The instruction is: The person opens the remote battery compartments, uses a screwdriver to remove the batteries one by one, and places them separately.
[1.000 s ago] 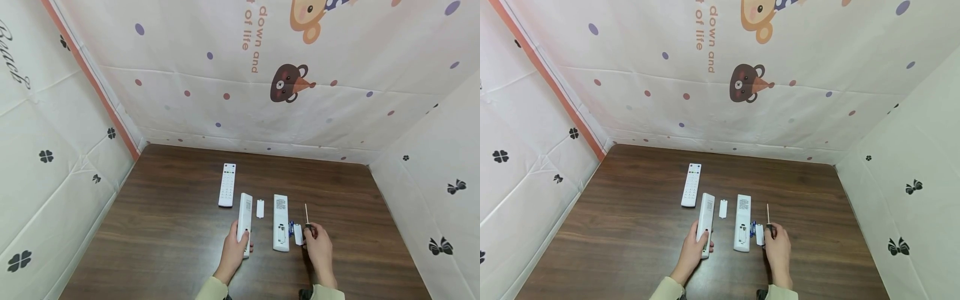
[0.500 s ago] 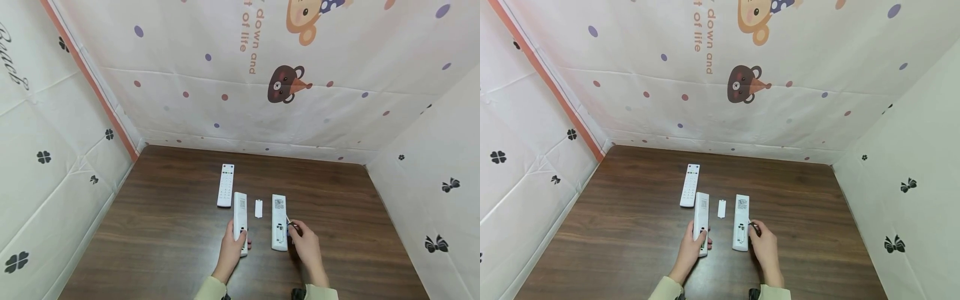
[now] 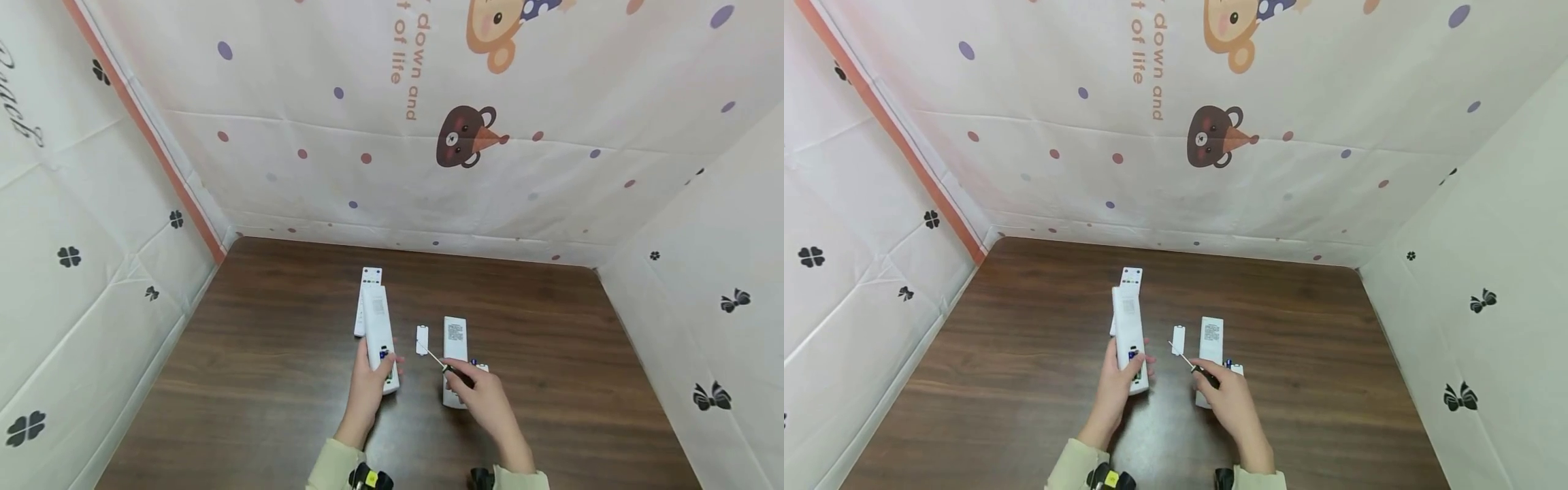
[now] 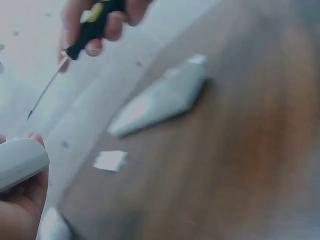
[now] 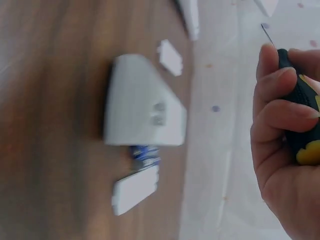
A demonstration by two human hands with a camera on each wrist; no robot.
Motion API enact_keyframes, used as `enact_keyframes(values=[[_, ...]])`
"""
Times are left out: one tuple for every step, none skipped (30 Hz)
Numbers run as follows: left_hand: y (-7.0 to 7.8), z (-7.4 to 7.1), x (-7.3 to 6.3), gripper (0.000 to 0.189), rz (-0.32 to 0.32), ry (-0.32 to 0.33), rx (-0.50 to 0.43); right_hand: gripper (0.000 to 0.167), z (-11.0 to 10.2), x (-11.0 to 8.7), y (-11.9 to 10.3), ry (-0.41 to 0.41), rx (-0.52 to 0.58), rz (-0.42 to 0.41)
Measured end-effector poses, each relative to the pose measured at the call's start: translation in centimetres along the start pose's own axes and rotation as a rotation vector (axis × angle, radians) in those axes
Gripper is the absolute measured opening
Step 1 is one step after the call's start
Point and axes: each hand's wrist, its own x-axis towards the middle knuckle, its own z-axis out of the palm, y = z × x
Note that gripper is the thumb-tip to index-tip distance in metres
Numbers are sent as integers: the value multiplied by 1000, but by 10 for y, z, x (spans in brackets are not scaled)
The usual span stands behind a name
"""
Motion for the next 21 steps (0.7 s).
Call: enact_keyframes(values=[[5,1,1,47,20,-3,-7,21,-2,-1,-4,-17,-6,-19],[10,1,3,46,38,-8,-17,21,-4,-3,-8,-30,-20,-40],[15,2,4,46,53,-12,-24,22,-7,-4,-12,-42,-39,-67],[19,2,5,46,65,-16,-30,22,-9,-5,-16,-56,-63,-99],[22,2,5,47,74,-21,-35,22,-10,-6,-19,-73,-87,-129],[25,2,6,48,80,-25,-33,22,-12,-7,-23,-89,-116,-160],[28,3,6,48,82,-27,-30,22,-14,-8,-26,-106,-135,-188],[29,3,6,49,86,-30,-25,21,-15,-9,-28,-121,-156,-211],[30,3,6,49,89,-32,-13,21,-16,-10,-30,-139,-169,-230],[32,2,6,50,94,-37,-3,21,-17,-11,-32,-155,-178,-244],[32,2,6,50,98,-44,6,21,-18,-11,-33,-170,-181,-251],[32,1,6,50,101,-51,13,21,-18,-11,-35,-182,-183,-259],[32,1,6,50,104,-58,13,21,-19,-11,-36,-194,-182,-266],[32,1,7,51,109,-64,14,22,-19,-11,-37,-208,-181,-271],[32,1,7,51,113,-71,11,22,-20,-12,-38,-223,-178,-274],[32,1,7,51,118,-78,5,23,-20,-12,-39,-239,-176,-275],[32,1,7,52,125,-85,5,23,-20,-12,-40,-256,-173,-273],[32,0,7,52,133,-92,5,23,-20,-12,-40,-268,-174,-274],[32,0,8,53,142,-100,12,23,-21,-12,-41,-280,-174,-271],[32,0,8,53,154,-111,22,23,-21,-12,-43,-290,-175,-267],[33,0,9,54,164,-123,32,22,-21,-11,-44,-298,-179,-266]])
